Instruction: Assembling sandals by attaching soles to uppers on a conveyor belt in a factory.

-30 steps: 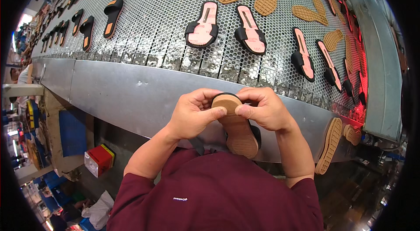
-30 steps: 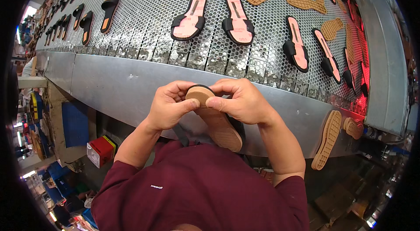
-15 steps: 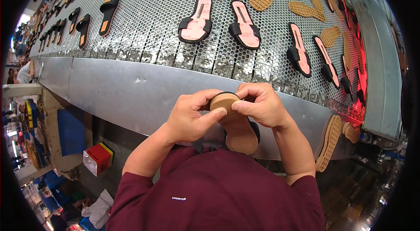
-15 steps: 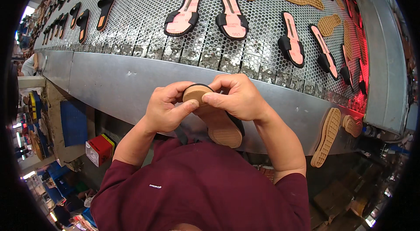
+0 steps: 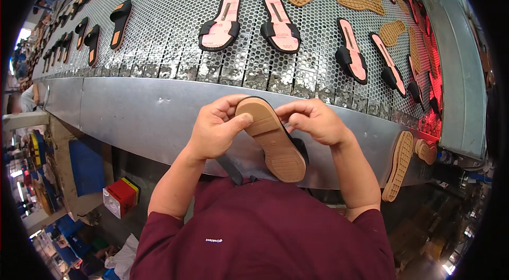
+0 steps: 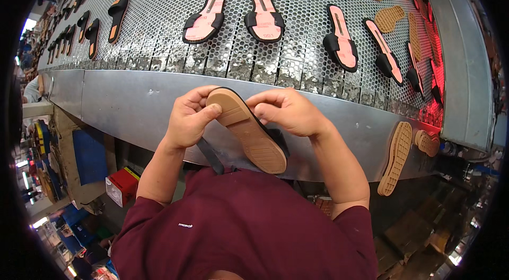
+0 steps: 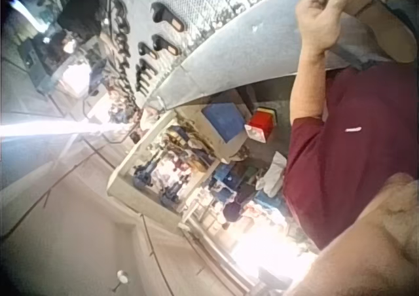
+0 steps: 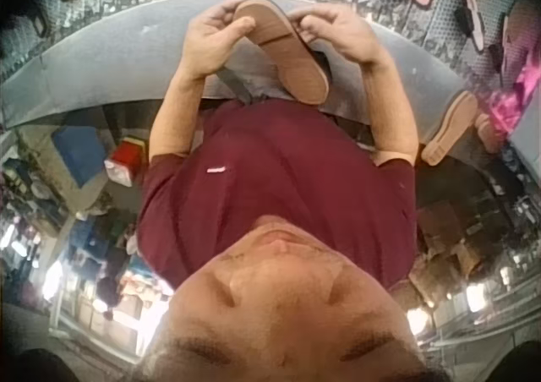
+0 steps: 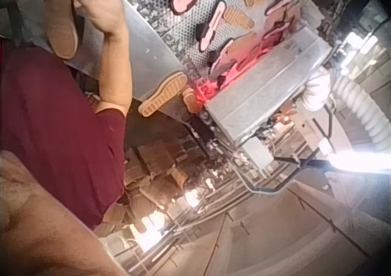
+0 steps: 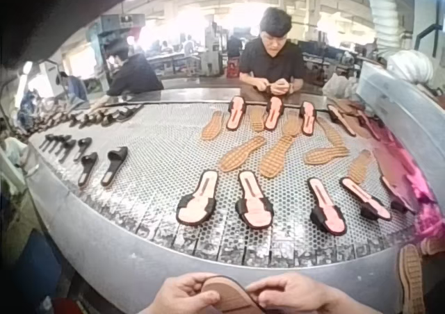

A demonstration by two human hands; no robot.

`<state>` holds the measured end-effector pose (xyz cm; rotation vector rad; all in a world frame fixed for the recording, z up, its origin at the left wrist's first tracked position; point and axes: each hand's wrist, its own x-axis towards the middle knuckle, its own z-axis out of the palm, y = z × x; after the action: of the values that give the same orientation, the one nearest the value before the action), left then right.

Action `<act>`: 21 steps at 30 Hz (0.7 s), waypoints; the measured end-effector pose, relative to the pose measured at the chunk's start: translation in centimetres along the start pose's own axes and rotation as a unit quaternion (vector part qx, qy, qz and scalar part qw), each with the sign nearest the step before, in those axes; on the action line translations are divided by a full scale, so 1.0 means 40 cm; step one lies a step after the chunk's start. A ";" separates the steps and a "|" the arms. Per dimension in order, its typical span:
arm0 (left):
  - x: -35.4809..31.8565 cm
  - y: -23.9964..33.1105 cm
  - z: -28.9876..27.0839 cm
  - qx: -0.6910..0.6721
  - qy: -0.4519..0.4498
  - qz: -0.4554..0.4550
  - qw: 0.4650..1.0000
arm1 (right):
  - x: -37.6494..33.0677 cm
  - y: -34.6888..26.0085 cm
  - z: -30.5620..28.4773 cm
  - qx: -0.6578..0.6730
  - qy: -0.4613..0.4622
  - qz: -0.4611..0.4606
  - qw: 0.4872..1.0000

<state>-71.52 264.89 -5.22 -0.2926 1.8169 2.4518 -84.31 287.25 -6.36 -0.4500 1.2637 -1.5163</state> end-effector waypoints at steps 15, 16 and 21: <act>0.058 -0.075 0.057 -0.213 -0.130 0.089 0.964 | -0.014 0.072 -0.029 0.144 0.054 -0.062 0.986; 0.074 -0.078 0.061 -0.179 -0.136 0.089 0.970 | -0.016 0.076 -0.028 0.152 0.047 -0.054 0.986; 0.101 -0.060 0.083 -0.066 -0.149 0.022 0.986 | -0.027 0.099 -0.024 0.137 0.040 -0.038 0.989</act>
<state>-75.41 268.58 -7.33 0.1054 1.5596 2.4868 -82.79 289.15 -9.84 -0.2617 1.0866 -1.7585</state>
